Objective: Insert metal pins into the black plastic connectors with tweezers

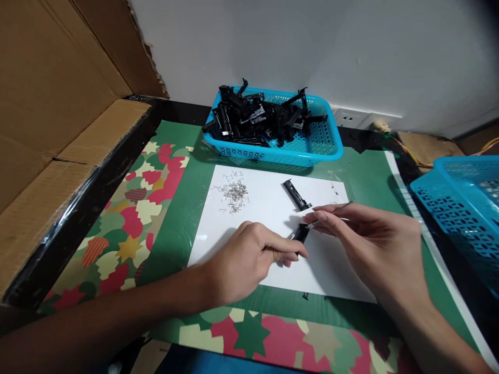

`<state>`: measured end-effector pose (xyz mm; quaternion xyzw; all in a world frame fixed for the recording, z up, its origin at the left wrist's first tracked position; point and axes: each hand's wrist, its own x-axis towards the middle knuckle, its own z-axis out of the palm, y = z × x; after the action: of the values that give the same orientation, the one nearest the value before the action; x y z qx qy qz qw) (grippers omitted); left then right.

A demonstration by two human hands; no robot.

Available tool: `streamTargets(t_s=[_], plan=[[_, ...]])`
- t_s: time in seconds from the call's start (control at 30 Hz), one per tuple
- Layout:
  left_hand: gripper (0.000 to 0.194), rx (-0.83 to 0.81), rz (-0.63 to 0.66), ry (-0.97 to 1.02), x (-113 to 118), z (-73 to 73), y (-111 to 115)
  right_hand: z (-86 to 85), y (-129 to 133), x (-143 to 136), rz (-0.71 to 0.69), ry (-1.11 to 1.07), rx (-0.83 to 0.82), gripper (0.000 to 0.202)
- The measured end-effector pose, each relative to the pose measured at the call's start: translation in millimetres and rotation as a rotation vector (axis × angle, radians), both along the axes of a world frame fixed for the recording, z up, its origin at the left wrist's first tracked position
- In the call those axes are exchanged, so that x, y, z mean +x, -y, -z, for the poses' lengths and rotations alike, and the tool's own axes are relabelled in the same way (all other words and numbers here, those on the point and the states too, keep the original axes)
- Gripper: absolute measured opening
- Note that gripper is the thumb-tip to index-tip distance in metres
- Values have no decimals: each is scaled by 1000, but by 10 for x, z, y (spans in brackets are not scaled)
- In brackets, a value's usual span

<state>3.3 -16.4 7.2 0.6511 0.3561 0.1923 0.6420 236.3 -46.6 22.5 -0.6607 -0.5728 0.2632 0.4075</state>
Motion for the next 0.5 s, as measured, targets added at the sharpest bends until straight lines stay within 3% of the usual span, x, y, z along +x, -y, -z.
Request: streamTargets(t_s=[0.5], plan=[[50,37,24,9,2,4,-15,82,20,29,25,94,85,14]])
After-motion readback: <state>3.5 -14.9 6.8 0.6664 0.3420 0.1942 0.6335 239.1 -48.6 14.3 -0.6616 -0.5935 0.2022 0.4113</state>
